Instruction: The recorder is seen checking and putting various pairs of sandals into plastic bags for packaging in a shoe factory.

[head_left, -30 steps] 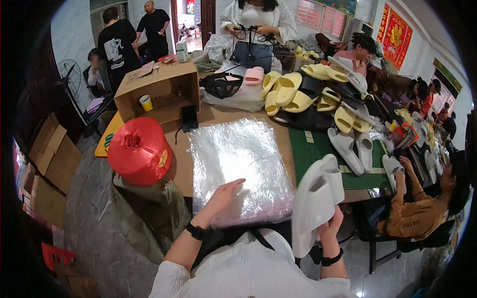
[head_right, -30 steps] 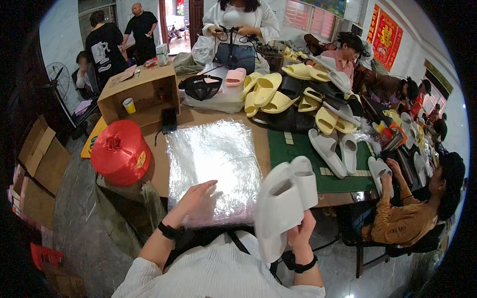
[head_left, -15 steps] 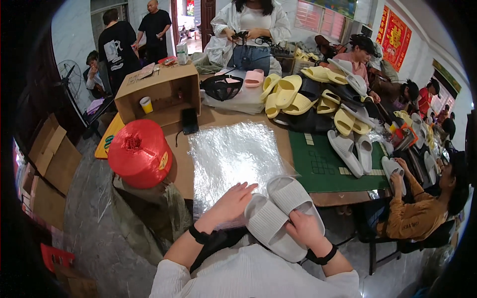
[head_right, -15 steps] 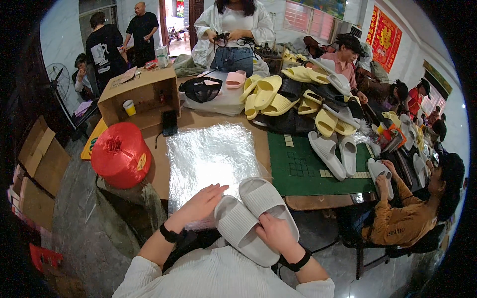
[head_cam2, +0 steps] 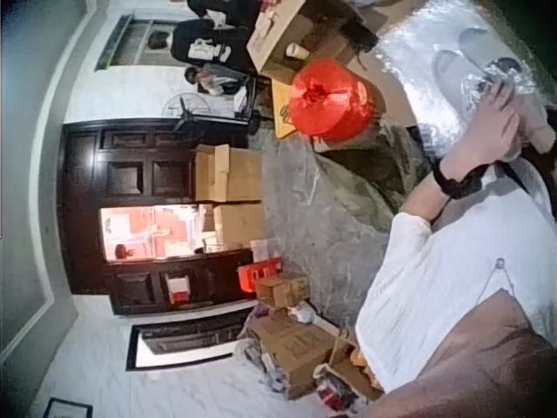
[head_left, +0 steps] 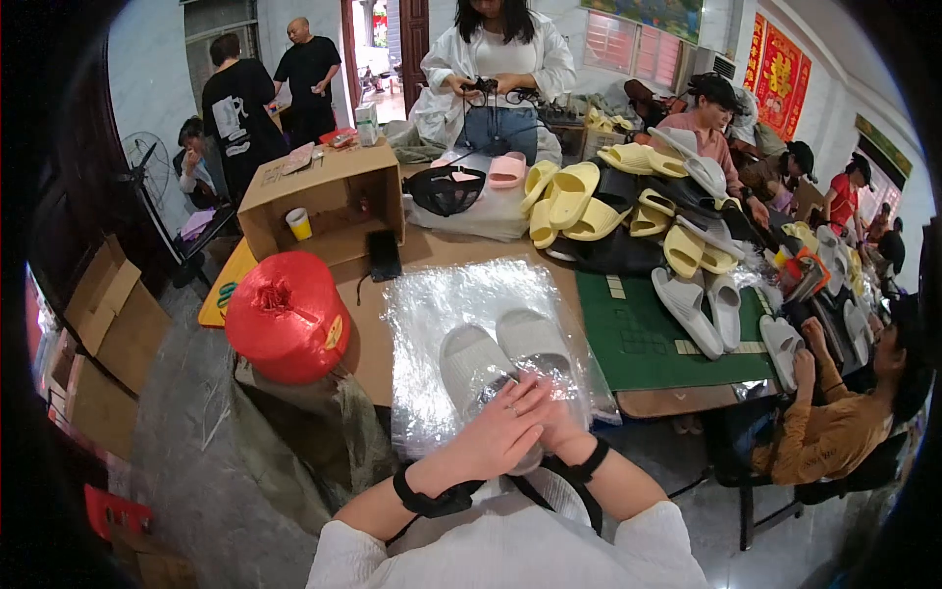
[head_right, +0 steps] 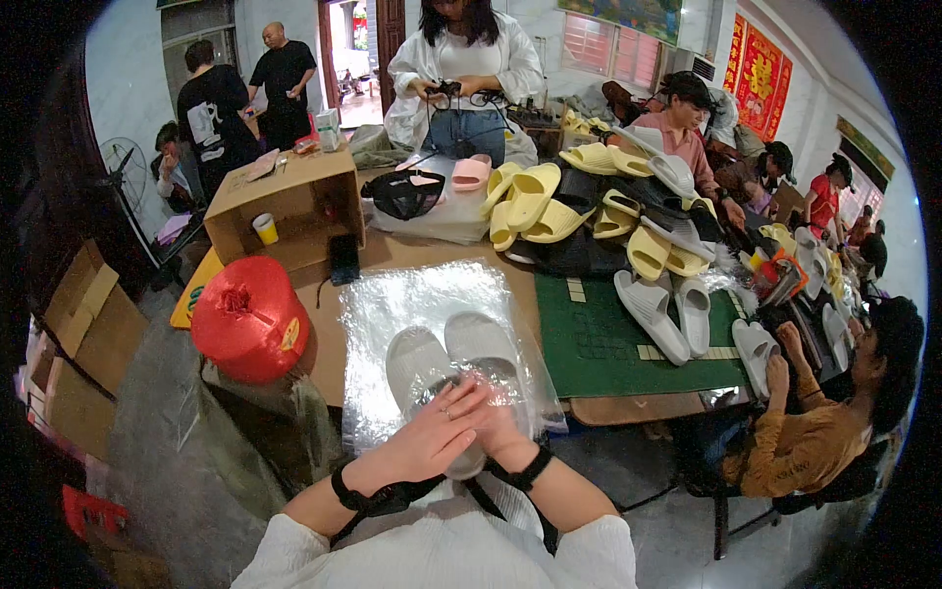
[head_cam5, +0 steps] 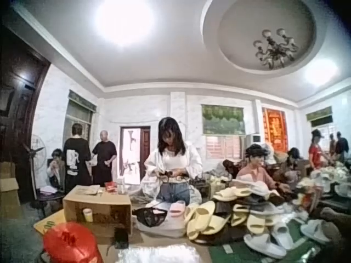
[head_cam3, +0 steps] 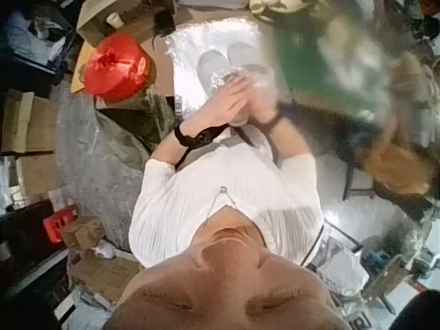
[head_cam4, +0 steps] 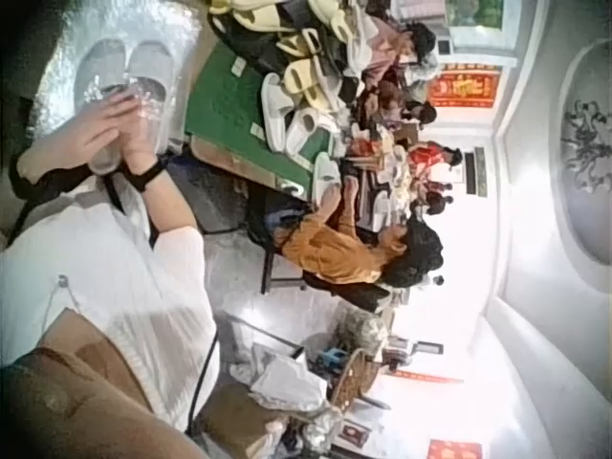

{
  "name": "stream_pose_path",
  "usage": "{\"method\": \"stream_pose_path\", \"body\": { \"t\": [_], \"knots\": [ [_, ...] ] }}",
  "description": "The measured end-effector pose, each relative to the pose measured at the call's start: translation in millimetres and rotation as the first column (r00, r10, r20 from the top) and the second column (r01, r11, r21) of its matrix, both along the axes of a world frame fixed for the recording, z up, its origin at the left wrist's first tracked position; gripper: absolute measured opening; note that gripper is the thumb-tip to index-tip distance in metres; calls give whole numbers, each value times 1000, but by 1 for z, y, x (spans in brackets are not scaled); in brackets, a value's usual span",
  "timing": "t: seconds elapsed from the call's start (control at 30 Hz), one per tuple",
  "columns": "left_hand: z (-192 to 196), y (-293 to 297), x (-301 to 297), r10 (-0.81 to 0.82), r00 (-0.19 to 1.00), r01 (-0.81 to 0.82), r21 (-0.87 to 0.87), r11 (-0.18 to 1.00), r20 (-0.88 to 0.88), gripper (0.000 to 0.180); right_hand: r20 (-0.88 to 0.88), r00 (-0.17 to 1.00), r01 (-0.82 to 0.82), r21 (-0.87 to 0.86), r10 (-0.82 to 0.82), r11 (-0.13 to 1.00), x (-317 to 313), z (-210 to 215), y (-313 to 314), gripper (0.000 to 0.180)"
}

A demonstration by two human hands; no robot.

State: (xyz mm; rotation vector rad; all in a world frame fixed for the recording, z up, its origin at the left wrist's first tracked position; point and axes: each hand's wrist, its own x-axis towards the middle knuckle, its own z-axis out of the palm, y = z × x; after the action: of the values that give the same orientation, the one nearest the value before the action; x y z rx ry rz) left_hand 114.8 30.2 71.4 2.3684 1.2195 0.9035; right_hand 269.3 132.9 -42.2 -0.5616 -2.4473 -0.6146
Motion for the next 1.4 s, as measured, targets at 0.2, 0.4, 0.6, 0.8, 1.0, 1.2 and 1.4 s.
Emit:
{"method": "stream_pose_path", "body": {
  "t": [0.2,0.4,0.6,0.8,1.0,1.2,1.4],
  "knots": [
    [18,-14,-14,-54,998,56,-91,994,27,44,-110,925,118,-826,-363,551,-90,47,53,21],
    [16,-18,-34,-99,994,95,-99,990,-36,45,-303,886,73,-656,-350,752,-90,5,73,30],
    [-6,-48,-78,375,885,-323,-217,921,275,56,-277,958,-211,-857,-75,469,8,22,-40,42],
    [-40,-54,-120,794,606,-664,-579,472,-48,49,-233,963,-106,-796,139,-596,134,130,-65,33],
    [-55,-36,-110,745,665,-496,-776,390,-51,59,-420,664,-479,-874,-619,79,130,118,-7,39],
    [-68,-44,-107,664,703,-222,-810,542,252,32,-34,834,-203,-947,-550,-248,98,84,26,51],
    [-56,-50,-118,675,632,-150,-795,588,381,20,-223,857,-312,-942,-464,-123,111,55,42,25]
  ]
}}
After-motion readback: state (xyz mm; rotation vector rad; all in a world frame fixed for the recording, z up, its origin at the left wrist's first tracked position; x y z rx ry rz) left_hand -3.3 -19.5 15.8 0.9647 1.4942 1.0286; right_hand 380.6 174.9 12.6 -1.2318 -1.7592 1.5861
